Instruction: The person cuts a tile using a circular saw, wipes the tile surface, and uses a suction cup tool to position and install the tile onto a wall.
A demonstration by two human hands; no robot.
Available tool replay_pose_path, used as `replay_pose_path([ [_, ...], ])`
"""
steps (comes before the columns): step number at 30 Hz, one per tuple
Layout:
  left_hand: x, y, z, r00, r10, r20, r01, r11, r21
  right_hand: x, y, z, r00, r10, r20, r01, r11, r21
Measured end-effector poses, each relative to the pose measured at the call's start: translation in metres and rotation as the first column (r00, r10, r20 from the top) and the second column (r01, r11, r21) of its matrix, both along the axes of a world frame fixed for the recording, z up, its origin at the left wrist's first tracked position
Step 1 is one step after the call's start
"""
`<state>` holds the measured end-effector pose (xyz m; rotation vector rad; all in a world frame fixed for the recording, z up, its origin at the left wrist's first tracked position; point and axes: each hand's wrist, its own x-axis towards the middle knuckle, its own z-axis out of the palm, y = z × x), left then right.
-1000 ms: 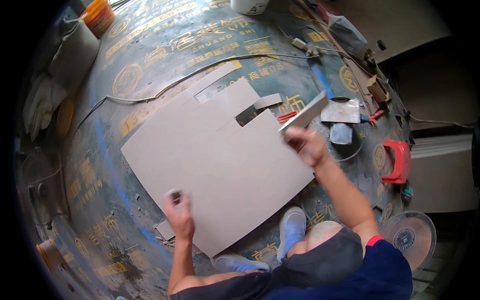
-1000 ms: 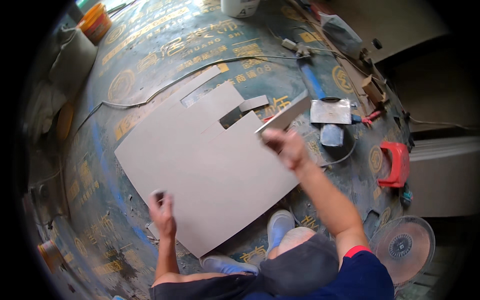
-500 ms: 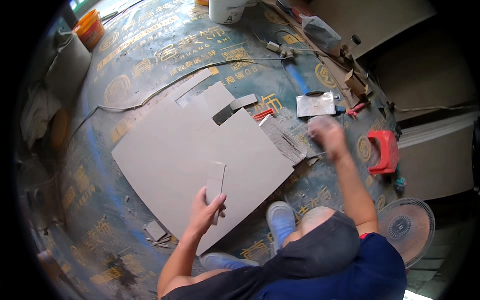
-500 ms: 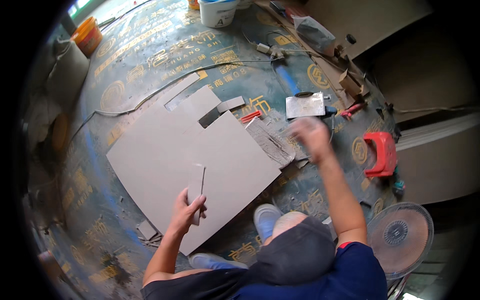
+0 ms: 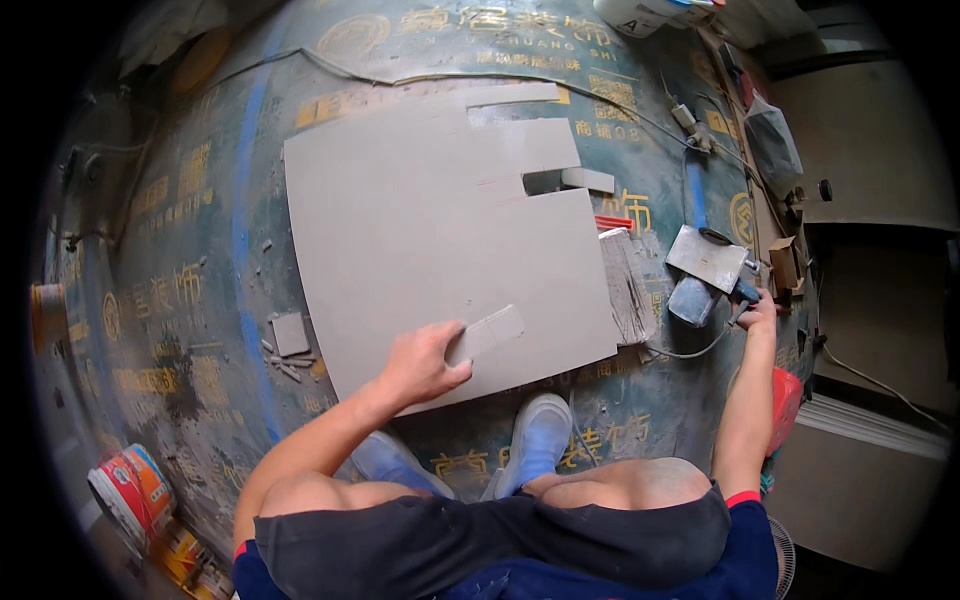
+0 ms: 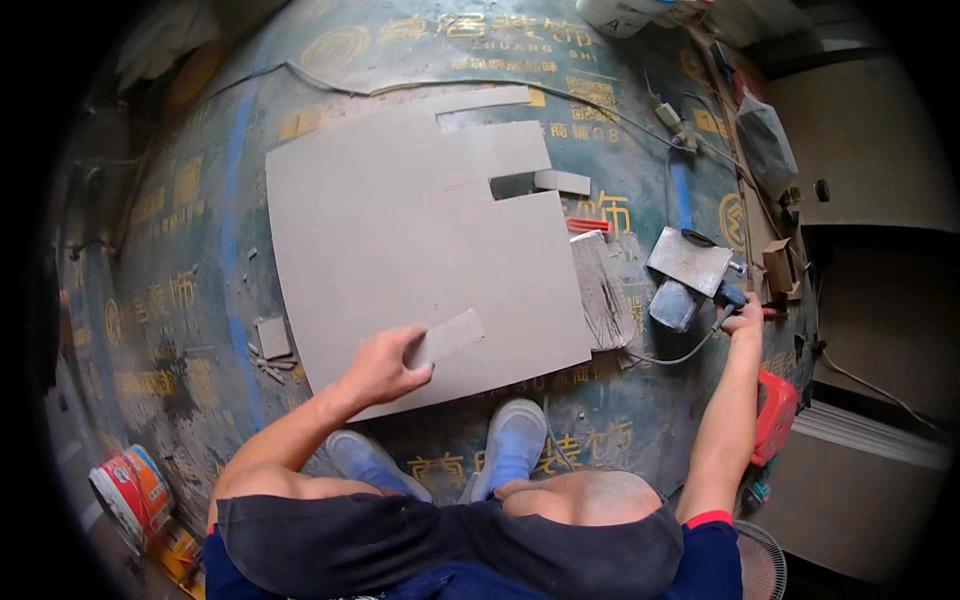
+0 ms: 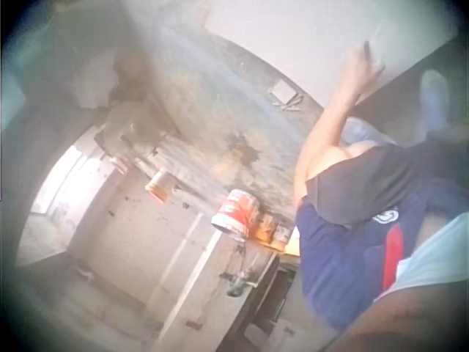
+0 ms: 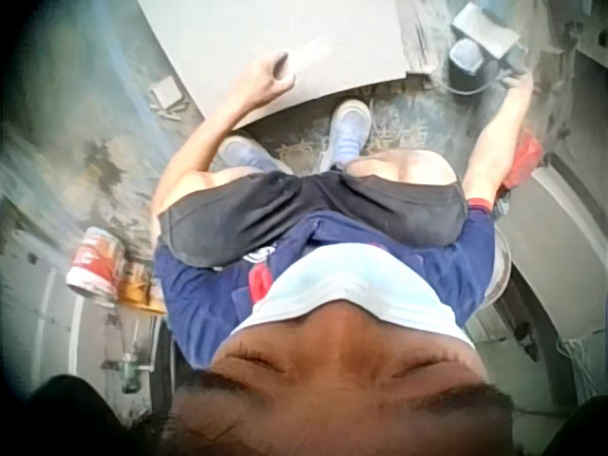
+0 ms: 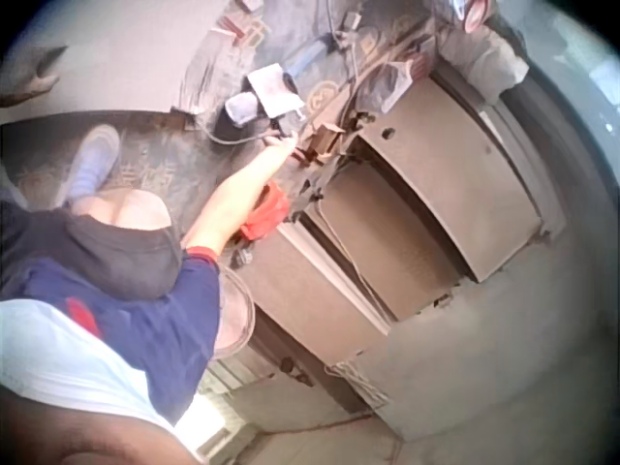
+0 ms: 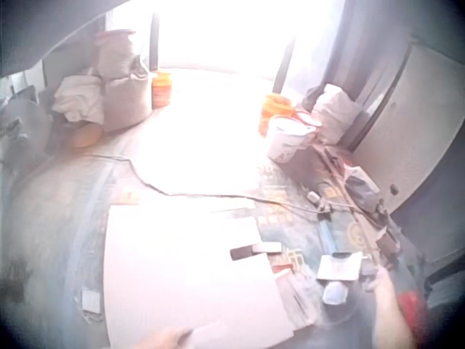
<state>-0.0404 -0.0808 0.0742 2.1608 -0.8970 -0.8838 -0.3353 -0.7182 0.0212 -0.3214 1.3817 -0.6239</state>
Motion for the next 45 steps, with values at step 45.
replay_pose_path([
  [45,-0.022,-0.015,0.042,0.966,-0.256,0.026,0.249,0.956,0.152,0.123,0.425,0.17,0.499,0.866,-0.032,-0.8,0.446,-0.401],
])
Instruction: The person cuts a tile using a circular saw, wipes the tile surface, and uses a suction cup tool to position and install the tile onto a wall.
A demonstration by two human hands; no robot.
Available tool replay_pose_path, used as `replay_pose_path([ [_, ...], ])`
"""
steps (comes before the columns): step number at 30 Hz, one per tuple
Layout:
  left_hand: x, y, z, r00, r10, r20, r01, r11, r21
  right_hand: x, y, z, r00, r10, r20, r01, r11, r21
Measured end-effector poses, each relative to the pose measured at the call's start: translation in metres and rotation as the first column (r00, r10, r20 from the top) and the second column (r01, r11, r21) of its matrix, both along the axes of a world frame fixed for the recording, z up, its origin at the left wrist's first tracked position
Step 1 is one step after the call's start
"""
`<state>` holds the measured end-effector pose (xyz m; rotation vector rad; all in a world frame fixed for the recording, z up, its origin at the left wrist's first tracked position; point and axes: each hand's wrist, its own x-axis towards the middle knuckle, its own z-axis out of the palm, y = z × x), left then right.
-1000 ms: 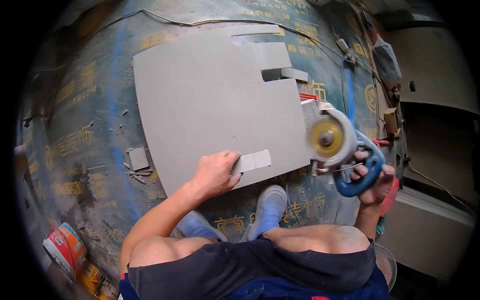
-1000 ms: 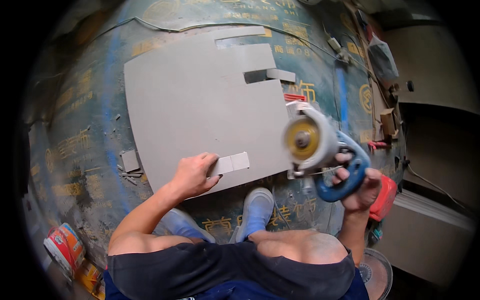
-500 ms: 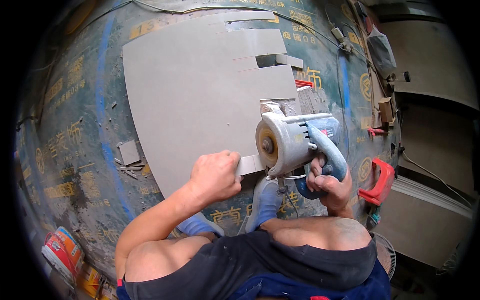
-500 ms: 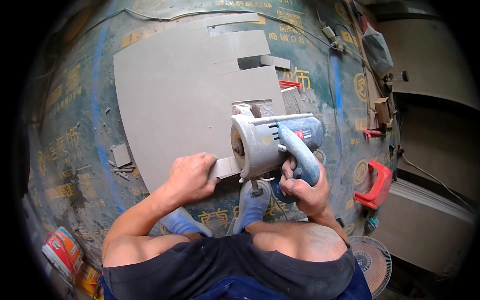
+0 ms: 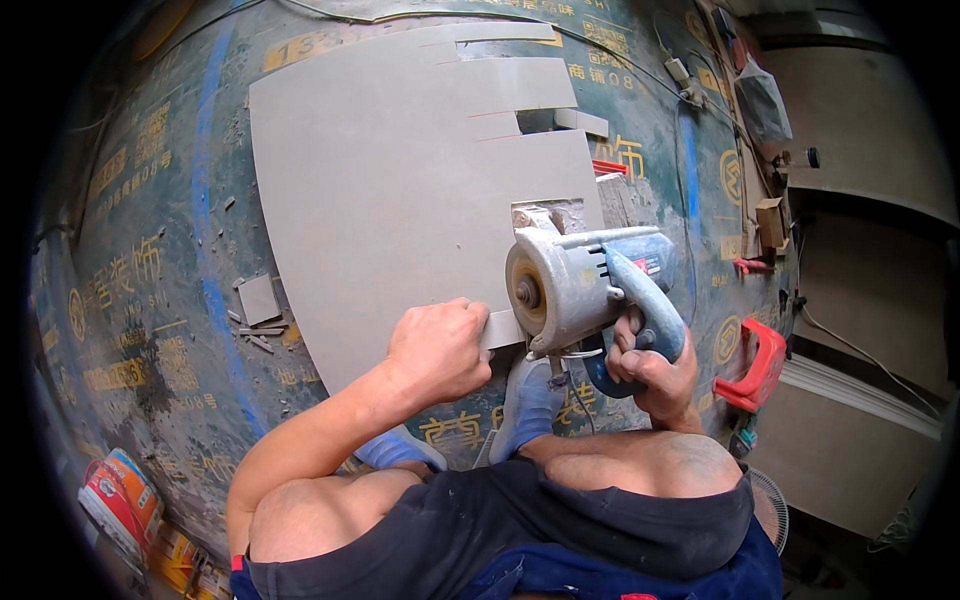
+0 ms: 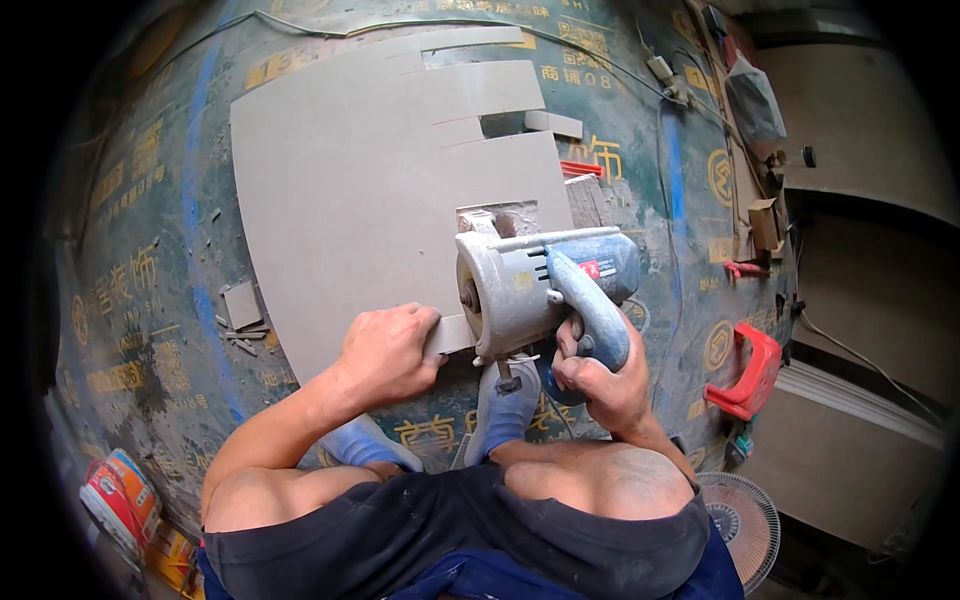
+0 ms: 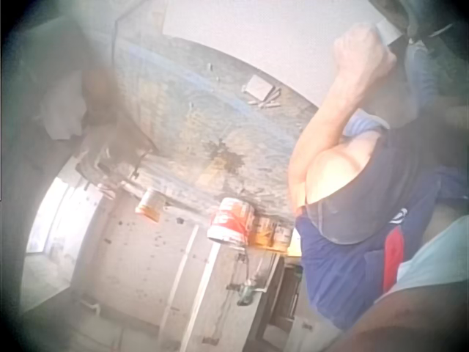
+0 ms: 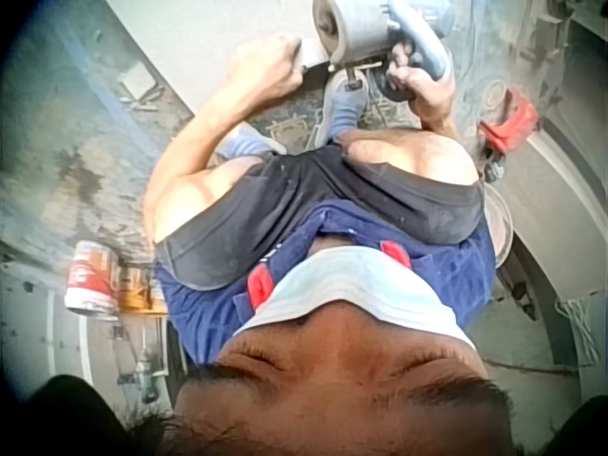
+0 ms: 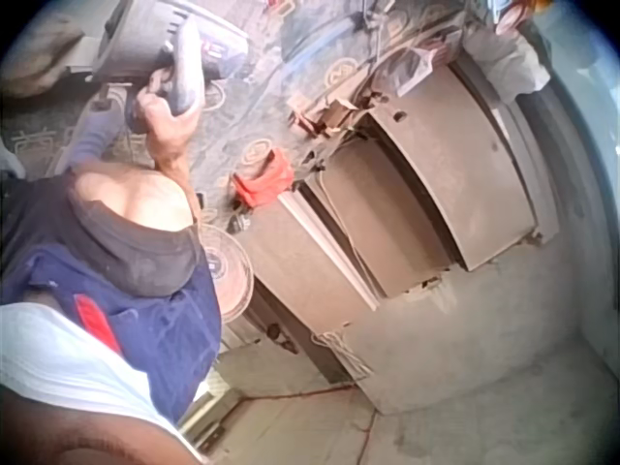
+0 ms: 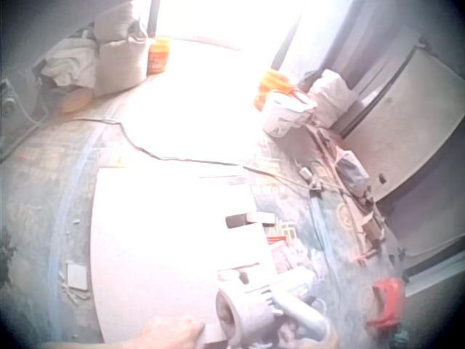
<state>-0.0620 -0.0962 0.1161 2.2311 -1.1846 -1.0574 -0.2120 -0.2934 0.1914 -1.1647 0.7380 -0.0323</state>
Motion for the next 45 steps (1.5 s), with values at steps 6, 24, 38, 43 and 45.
replay_pose_path([
  [6,0.0,0.001,0.002,1.0,0.0,-0.019,0.0,1.0,0.012,-0.004,0.001,-0.006,1.0,-0.004,-0.001,0.004,1.0,-0.013],
  [24,-0.01,0.004,-0.005,1.0,0.008,0.022,-0.008,1.0,-0.011,-0.006,0.002,-0.011,0.999,0.003,-0.035,-0.003,1.0,-0.002],
  [38,-0.012,0.005,-0.008,0.999,-0.005,0.038,0.005,1.0,0.003,-0.004,0.006,-0.007,0.997,-0.019,-0.077,0.021,0.999,0.035],
  [43,-0.013,0.005,-0.008,0.999,-0.008,0.049,0.009,1.0,-0.007,-0.006,0.004,-0.005,0.998,-0.014,-0.069,0.019,0.997,0.074],
  [45,-0.013,0.006,-0.009,0.999,-0.008,0.053,0.009,1.0,-0.008,-0.006,0.005,-0.005,0.998,-0.015,-0.066,0.021,0.996,0.081],
])
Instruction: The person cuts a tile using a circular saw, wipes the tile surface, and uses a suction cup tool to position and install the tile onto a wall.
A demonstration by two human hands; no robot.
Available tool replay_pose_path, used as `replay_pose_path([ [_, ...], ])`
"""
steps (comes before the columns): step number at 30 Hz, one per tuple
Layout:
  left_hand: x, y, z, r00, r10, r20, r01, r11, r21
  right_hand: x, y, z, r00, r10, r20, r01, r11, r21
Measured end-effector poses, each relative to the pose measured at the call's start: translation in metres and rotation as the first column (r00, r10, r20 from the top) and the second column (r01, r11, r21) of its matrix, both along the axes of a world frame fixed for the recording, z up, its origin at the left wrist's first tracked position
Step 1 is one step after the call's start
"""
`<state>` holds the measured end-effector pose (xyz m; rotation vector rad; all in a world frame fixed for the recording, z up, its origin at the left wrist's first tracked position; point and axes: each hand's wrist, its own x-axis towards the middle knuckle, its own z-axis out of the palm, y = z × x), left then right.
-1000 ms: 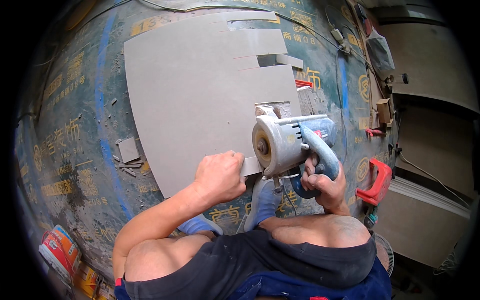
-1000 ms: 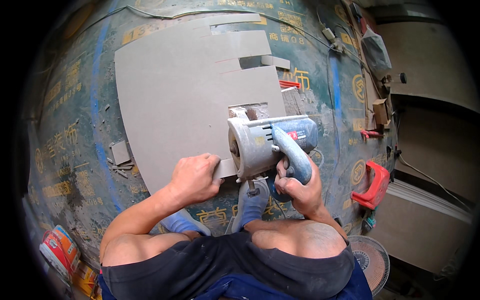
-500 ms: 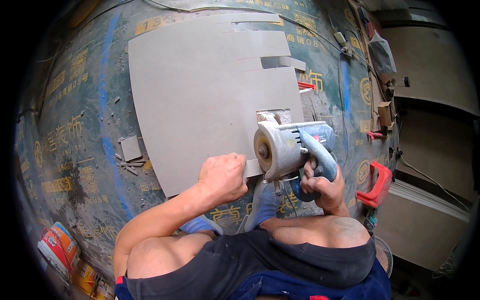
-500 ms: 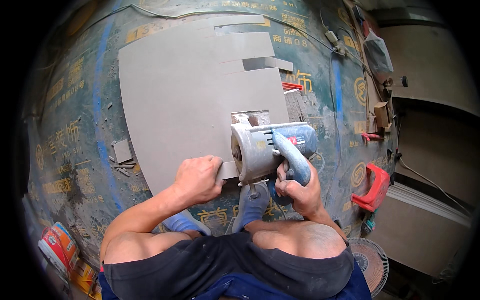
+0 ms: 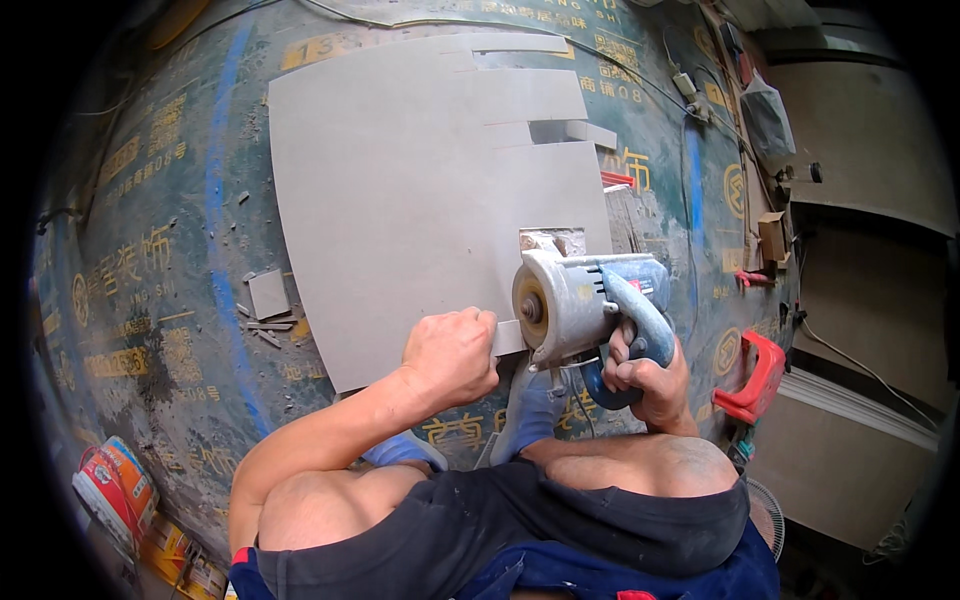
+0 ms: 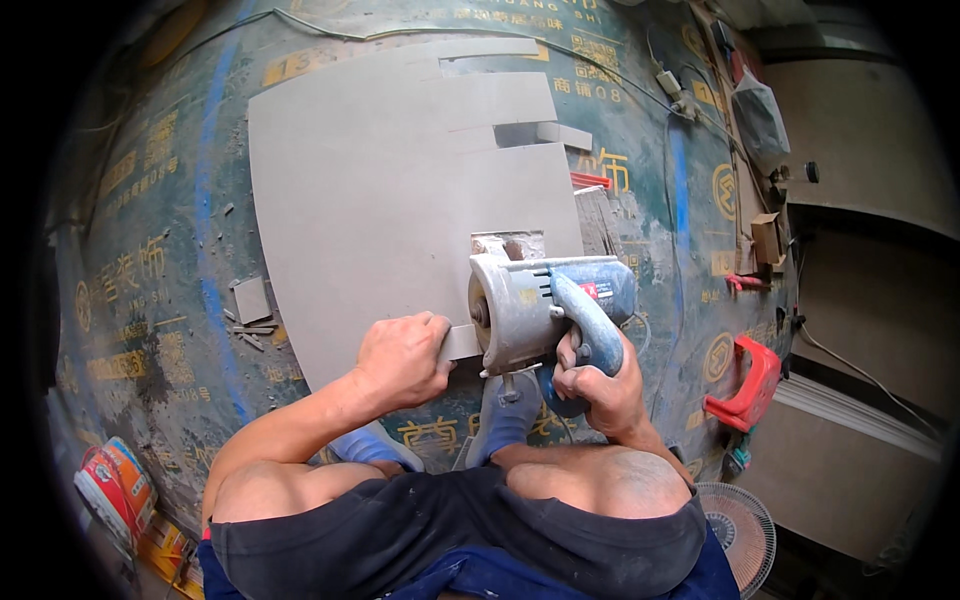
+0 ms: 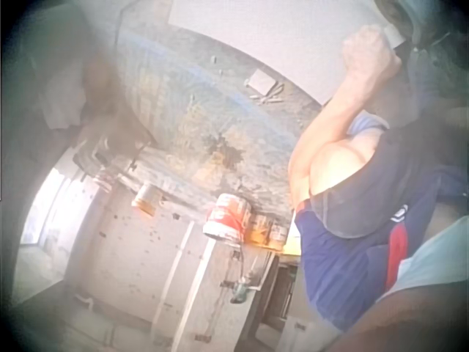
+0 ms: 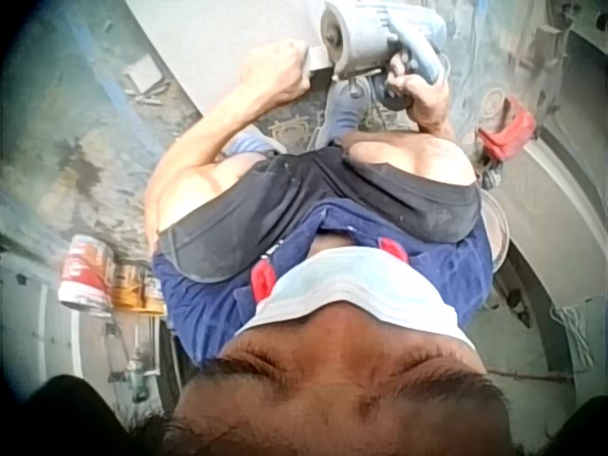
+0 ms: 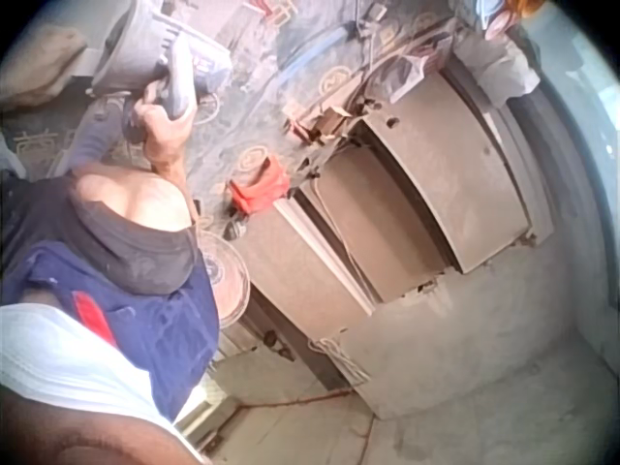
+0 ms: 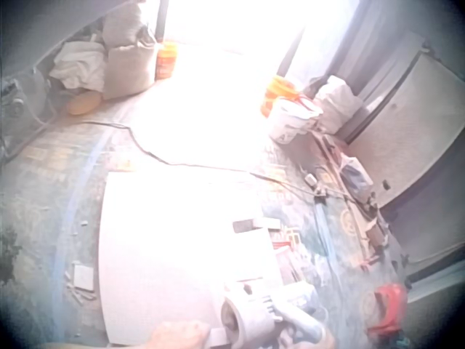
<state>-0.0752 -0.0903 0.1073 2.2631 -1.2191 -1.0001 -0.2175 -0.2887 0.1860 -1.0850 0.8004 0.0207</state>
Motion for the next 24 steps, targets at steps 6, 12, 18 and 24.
replay_pose_path([
  [6,-0.0015,0.0003,0.0002,1.0,-0.003,-0.003,0.003,1.0,-0.006,0.0011,0.0017,0.0011,0.999,0.021,-0.047,-0.022,1.0,-0.023],
  [12,-0.0018,0.0,-0.001,1.0,-0.001,0.003,0.001,1.0,-0.021,-0.0002,0.0013,0.0008,0.999,-0.007,-0.033,0.007,1.0,0.002],
  [18,-0.0013,0.0002,-0.0022,1.0,0.002,0.017,-0.002,1.0,-0.016,-0.0044,-0.0017,-0.0034,1.0,0.007,-0.02,-0.006,0.999,0.039],
  [24,-0.0023,-0.0009,-0.004,1.0,0.0,0.019,0.001,1.0,-0.013,-0.0006,-0.0006,0.0018,0.999,-0.009,-0.035,0.011,0.998,0.057],
])
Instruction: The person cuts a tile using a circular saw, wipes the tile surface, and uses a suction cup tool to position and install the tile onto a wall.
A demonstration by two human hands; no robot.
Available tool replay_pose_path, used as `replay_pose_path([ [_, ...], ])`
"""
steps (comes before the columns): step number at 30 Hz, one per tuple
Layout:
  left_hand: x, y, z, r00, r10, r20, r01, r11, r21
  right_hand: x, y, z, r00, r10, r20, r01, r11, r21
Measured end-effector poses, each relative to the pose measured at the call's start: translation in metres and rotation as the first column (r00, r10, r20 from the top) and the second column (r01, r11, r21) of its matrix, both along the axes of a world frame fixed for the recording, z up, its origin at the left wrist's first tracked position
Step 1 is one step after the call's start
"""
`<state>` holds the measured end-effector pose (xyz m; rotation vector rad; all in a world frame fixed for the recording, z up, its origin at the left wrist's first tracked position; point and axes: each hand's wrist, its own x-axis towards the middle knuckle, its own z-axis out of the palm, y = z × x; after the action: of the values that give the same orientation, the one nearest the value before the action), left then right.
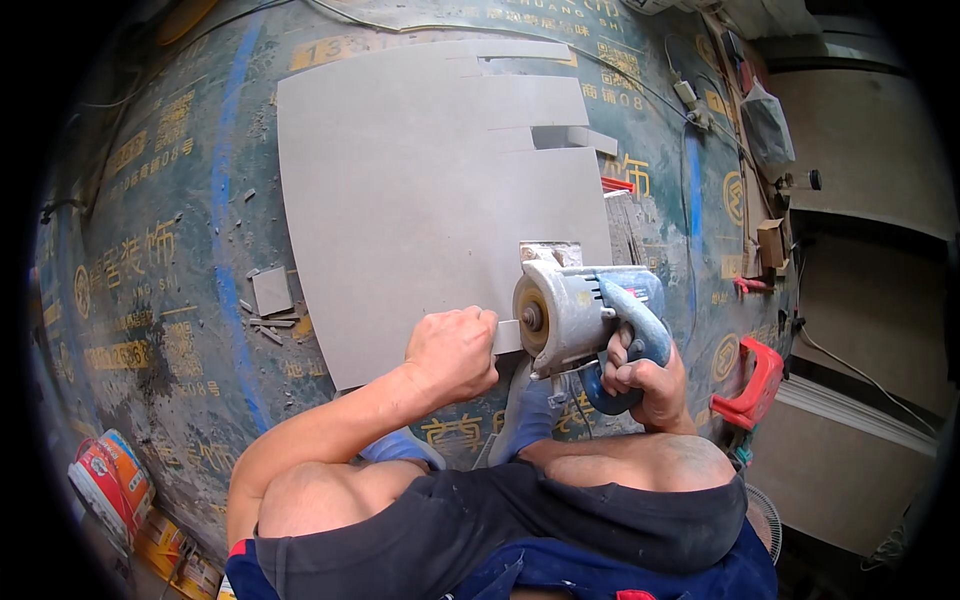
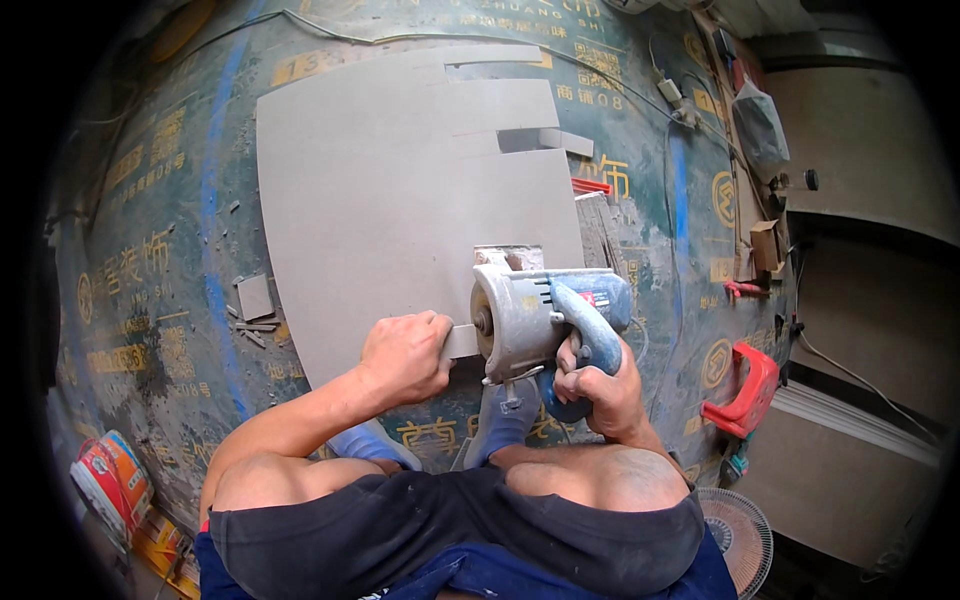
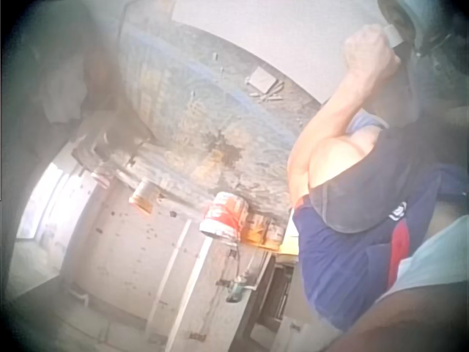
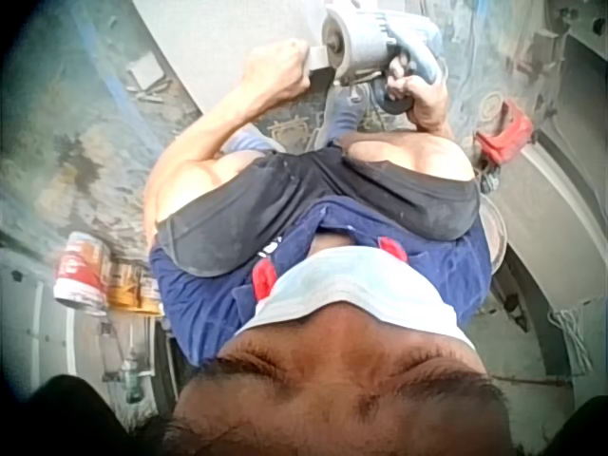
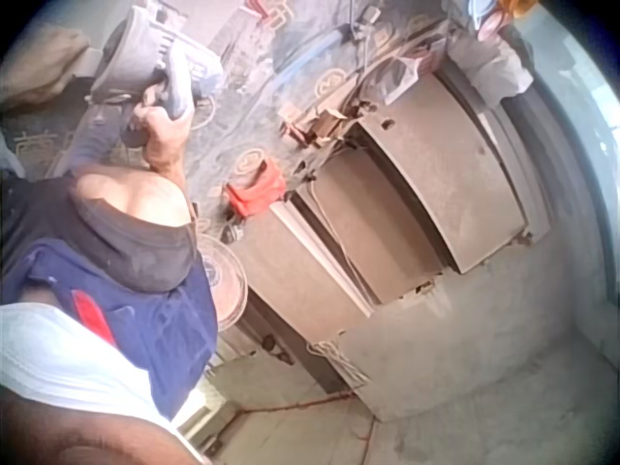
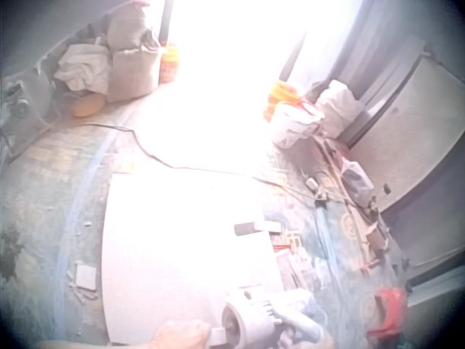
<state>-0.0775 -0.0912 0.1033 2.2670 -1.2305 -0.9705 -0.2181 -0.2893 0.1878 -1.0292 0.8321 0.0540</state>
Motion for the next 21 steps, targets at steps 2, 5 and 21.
replay_pose_path([
  [2,-0.0006,0.0004,-0.0008,1.0,0.001,0.001,-0.001,1.0,0.007,0.0011,0.0015,-0.0002,1.0,-0.018,0.001,0.018,1.0,0.012],
  [5,0.0,0.0015,0.0006,1.0,-0.001,0.004,0.001,1.0,0.009,0.0005,0.0007,-0.0011,1.0,0.001,-0.011,-0.001,1.0,0.011],
  [21,-0.002,-0.0001,0.0001,1.0,-0.01,-0.002,0.01,1.0,0.022,-0.0065,-0.0037,-0.003,1.0,0.002,-0.024,-0.001,0.999,0.052],
])
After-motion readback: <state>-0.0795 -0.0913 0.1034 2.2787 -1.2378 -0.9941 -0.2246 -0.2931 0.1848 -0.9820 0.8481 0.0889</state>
